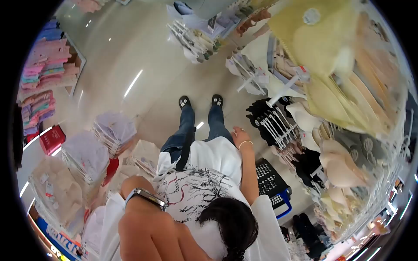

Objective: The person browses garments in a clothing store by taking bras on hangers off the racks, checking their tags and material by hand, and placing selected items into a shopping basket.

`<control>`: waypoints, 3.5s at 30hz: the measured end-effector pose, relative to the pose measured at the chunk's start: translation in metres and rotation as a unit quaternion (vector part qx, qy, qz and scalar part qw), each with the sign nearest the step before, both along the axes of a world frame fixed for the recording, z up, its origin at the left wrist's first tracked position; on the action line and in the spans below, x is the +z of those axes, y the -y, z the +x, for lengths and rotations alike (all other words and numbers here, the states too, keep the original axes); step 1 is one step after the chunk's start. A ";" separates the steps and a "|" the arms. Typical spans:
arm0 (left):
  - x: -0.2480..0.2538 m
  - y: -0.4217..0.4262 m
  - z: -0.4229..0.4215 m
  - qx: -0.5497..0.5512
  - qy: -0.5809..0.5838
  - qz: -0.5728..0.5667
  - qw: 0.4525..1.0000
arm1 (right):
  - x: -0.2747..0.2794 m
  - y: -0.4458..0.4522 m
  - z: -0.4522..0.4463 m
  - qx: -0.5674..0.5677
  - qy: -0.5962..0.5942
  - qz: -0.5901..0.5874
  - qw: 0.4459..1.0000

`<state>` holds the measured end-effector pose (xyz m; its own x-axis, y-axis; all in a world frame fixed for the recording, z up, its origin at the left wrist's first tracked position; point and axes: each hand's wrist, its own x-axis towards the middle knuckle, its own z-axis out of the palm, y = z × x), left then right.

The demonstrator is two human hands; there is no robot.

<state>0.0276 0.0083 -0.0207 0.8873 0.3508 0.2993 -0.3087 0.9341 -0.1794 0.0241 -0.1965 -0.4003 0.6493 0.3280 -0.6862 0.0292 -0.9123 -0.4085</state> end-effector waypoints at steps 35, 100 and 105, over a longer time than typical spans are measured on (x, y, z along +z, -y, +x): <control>-0.222 -0.038 -0.034 0.068 -0.399 0.349 0.845 | -0.125 0.026 -0.015 0.096 -0.106 -0.073 0.987; -0.423 0.050 -0.215 -0.106 -0.855 0.292 0.415 | -0.217 0.026 0.272 -0.177 0.296 0.227 0.911; -0.450 0.062 -0.243 -0.119 -0.864 0.193 0.449 | -0.224 0.035 0.277 -0.192 0.270 0.247 0.910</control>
<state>-0.2153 -0.0537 -0.4703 -0.0905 0.4022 -0.9111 0.4412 0.8363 0.3254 0.3014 -0.2318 -0.6238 0.9804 0.1868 -0.0622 0.0652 -0.6062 -0.7927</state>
